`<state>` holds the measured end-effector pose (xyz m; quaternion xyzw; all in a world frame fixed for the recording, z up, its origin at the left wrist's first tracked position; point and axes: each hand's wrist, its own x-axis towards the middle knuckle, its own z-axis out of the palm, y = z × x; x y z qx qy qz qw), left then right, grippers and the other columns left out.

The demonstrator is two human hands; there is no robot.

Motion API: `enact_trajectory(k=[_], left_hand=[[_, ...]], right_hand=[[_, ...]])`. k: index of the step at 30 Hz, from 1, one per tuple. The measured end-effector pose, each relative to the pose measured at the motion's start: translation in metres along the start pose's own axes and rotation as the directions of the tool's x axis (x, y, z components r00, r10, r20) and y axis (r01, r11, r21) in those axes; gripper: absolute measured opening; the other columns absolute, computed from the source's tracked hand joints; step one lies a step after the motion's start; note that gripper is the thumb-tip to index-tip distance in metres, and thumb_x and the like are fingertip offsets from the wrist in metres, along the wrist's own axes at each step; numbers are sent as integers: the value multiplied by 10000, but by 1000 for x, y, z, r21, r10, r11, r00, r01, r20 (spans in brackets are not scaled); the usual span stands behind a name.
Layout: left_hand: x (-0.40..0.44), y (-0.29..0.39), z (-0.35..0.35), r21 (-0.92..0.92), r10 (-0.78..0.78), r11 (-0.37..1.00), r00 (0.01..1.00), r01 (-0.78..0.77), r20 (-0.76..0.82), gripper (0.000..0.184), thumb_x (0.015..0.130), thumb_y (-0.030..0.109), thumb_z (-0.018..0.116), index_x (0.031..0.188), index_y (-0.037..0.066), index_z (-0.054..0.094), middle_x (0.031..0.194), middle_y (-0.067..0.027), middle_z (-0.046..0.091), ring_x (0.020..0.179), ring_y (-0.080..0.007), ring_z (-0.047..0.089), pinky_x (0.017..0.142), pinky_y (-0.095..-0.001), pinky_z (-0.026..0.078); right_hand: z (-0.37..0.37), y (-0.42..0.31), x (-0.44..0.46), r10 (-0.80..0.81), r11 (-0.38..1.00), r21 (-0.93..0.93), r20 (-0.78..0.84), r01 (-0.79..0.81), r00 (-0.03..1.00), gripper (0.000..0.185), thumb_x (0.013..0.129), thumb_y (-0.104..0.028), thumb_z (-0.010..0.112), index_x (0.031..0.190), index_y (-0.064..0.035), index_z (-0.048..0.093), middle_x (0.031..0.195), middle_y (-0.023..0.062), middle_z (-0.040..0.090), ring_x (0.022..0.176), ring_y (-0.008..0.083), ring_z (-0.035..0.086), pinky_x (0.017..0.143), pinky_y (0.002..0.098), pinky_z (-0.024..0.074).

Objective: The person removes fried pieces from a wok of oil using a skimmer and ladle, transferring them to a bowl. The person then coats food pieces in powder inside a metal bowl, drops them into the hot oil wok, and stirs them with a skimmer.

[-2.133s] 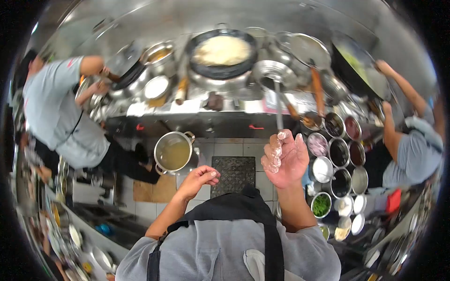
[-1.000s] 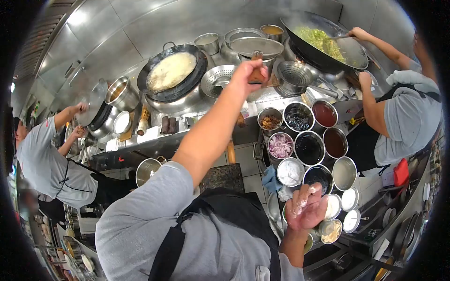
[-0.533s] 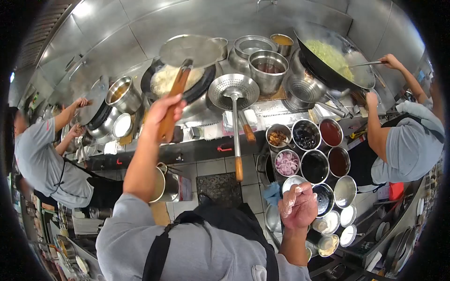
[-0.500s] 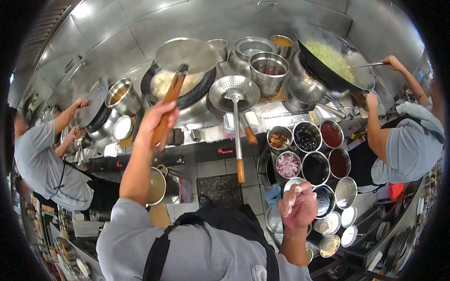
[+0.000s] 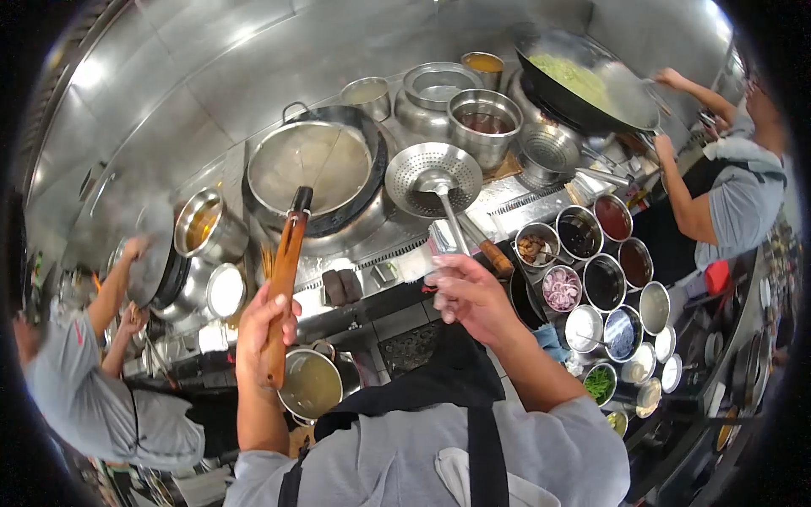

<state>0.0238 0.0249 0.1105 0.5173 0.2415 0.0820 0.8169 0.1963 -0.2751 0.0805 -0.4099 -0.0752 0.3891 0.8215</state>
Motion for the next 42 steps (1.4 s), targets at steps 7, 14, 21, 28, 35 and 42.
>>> enact_trajectory(k=[7, 14, 21, 28, 35, 42], left_hand=[[24, -20, -1, -86, -1, 996, 998, 6, 66, 579, 871, 321, 648, 1308, 52, 379, 806, -165, 569, 470, -149, 485, 363, -256, 399], [41, -20, 26, -79, -32, 996, 999, 32, -1, 651, 826, 379, 691, 1256, 26, 353, 809, -175, 566, 458, -167, 474, 358, -276, 386], [58, -16, 58, 139, -63, 986, 976, 93, -206, 1007, 685, 608, 740, 1344, -43, 345, 872, -159, 611, 671, -182, 581, 611, -275, 452], [73, 5, 97, 42, -174, 979, 923, 200, -344, 1049, 589, 544, 814, 1357, -21, 378, 1003, -121, 590, 831, -203, 600, 744, -282, 447], [82, 5, 110, -143, -202, 977, 906, 159, -371, 999, 579, 455, 855, 1343, -1, 401, 1005, -114, 603, 908, -214, 607, 831, -300, 457], [82, 6, 110, -314, -220, 944, 905, 104, -364, 876, 619, 263, 846, 1339, 22, 409, 983, -94, 602, 902, -162, 590, 761, -239, 436]], right_hand=[[-29, -9, 113, 87, 948, -313, 88, -55, 992, 326, 887, -109, 643, 1184, -34, 532, 944, 40, 598, 748, 127, 610, 582, 264, 529], [-145, -143, 324, -568, 14, -865, 406, 502, 716, 380, 770, 0, 637, 1147, -38, 610, 1070, 142, 624, 888, 255, 634, 789, 353, 510], [-222, -335, 514, -428, -488, -764, -213, -423, 878, 350, 853, -114, 541, 1189, -66, 628, 1219, 179, 615, 1130, 361, 590, 935, 469, 488], [-227, -263, 626, -232, -680, -649, -249, -340, 940, 373, 864, -164, 556, 1219, -60, 605, 1298, 159, 559, 1327, 335, 411, 1024, 468, 424], [-228, -196, 705, -173, -615, -775, -42, -142, 984, 293, 903, -186, 505, 1085, -32, 675, 1145, 198, 648, 1064, 357, 627, 907, 444, 511], [-309, -192, 759, 142, -864, -493, -35, 107, 989, 417, 885, -358, 544, 1079, -13, 672, 1173, 202, 630, 1090, 369, 602, 924, 474, 477]])
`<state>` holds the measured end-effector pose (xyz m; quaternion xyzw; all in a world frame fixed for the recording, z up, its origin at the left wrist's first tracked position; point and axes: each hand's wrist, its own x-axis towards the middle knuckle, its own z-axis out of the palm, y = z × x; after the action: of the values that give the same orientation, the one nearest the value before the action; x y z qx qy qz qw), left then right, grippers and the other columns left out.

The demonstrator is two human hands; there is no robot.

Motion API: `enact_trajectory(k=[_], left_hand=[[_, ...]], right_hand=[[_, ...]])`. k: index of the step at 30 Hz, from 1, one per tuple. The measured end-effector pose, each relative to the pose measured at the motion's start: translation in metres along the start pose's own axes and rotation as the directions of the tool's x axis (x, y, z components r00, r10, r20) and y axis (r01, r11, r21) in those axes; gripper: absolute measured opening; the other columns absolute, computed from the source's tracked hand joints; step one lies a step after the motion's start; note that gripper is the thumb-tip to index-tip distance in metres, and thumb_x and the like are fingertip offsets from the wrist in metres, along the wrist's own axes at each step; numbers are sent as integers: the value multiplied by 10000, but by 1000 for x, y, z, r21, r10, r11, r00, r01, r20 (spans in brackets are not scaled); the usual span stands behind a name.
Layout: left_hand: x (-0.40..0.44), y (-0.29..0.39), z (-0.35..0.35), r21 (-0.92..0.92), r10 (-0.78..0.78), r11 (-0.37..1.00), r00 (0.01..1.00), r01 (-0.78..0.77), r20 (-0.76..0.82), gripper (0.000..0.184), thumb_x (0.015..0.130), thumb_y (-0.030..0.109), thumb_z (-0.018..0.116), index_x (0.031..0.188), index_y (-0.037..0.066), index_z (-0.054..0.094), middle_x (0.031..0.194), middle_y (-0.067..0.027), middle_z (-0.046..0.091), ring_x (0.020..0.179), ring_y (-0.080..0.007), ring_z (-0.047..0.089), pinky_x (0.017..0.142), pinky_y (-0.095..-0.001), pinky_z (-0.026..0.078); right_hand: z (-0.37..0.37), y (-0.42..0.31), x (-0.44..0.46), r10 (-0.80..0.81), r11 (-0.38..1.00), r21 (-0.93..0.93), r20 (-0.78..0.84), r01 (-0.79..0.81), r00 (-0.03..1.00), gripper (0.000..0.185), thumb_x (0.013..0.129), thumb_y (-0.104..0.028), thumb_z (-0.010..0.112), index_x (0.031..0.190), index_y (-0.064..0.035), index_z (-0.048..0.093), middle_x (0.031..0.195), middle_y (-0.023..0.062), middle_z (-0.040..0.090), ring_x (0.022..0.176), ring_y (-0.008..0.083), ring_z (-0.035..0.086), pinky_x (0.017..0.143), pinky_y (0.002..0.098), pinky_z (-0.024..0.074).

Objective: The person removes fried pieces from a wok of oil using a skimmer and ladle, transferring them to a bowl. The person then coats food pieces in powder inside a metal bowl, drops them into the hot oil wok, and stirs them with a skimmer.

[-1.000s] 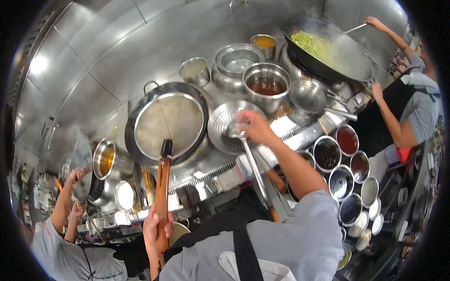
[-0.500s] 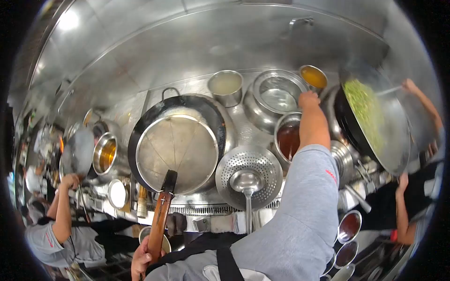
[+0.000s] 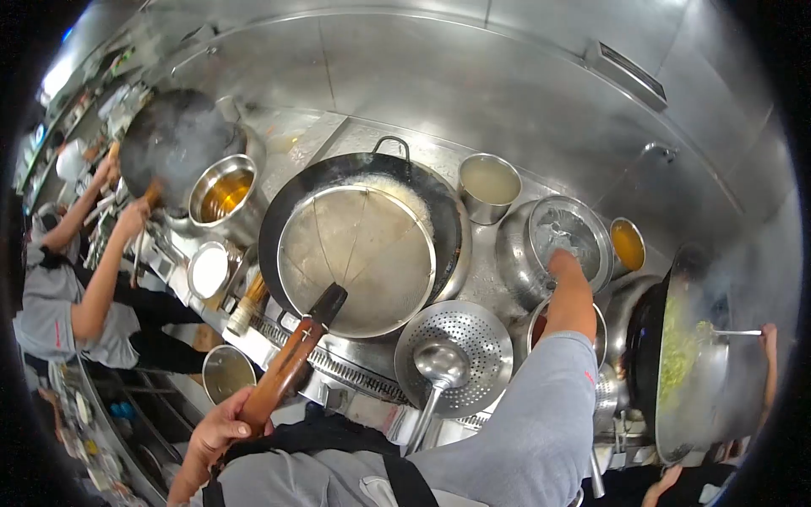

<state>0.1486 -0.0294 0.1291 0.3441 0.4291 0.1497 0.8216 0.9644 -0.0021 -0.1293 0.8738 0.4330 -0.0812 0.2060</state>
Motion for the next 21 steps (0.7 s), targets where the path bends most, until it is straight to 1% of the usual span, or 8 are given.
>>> enact_trajectory(k=[4, 7, 9, 11, 13, 15, 17, 21], left_hand=[[-3, 3, -22, 31, -6, 1000, 994, 2, 108, 921, 636, 386, 832, 1352, 42, 367, 911, -152, 628, 684, -141, 550, 615, -229, 415], [-8, -8, -45, -19, 63, 998, 987, -61, 148, 940, 655, 380, 829, 1382, 56, 329, 856, -190, 633, 566, -131, 503, 556, -233, 399], [-16, -9, -58, -34, 133, 991, 979, -130, 153, 945, 660, 386, 829, 1390, 62, 323, 827, -203, 629, 502, -136, 495, 500, -232, 405], [-31, -6, -73, -105, 169, 983, 971, -152, 168, 892, 677, 325, 817, 1366, 44, 325, 828, -190, 618, 502, -147, 518, 460, -244, 427], [-44, -3, -90, -110, 206, 976, 962, -188, 182, 881, 681, 297, 813, 1360, 33, 317, 810, -185, 607, 466, -157, 525, 396, -257, 435], [-51, -8, -113, -101, 249, 967, 947, -233, 204, 864, 706, 308, 798, 1362, 27, 311, 809, -189, 605, 464, -158, 524, 393, -258, 439], [-58, -3, -135, -130, 296, 954, 922, -271, 251, 823, 743, 294, 775, 1364, 28, 304, 806, -183, 597, 467, -159, 524, 392, -259, 440], [-71, -3, -190, -142, 322, 946, 889, -291, 327, 781, 773, 267, 753, 1366, 36, 299, 806, -173, 585, 472, -159, 521, 396, -266, 443]], right_hand=[[-82, 3, -36, 175, 971, 206, -268, -121, 947, 420, 859, -301, 566, 1194, -51, 611, 1270, 242, 557, 1185, 359, 544, 966, 455, 453], [-234, -37, -120, 170, 573, 725, -562, 383, 809, 381, 880, -366, 613, 633, -82, 556, 537, 43, 514, 462, 182, 486, 451, 351, 395], [-328, -80, -195, 175, 412, 830, -476, 375, 862, 364, 895, -367, 606, 654, -106, 526, 524, -20, 464, 425, 92, 413, 399, 272, 306], [-382, -105, -236, -3, 552, 673, -589, 492, 808, 321, 916, -317, 574, 681, -99, 554, 576, 6, 528, 455, 105, 441, 434, 269, 346], [-386, -157, -234, 289, 562, 457, -889, 689, 354, 238, 910, -249, 553, 797, -44, 595, 595, 28, 534, 501, 148, 472, 497, 342, 403], [-293, -198, -191, -232, 971, -16, -320, 240, 919, 222, 867, -139, 483, 1000, -34, 626, 918, 183, 653, 807, 305, 609, 706, 465, 473], [-286, -245, -278, -200, 963, -165, 81, 211, 976, 297, 842, -149, 494, 1100, -87, 629, 1113, 199, 639, 971, 343, 623, 834, 458, 483], [-274, -211, -453, -209, 969, 39, -396, 244, 894, 416, 840, -147, 534, 1245, -64, 580, 1289, 152, 571, 1217, 335, 513, 1015, 413, 414]])
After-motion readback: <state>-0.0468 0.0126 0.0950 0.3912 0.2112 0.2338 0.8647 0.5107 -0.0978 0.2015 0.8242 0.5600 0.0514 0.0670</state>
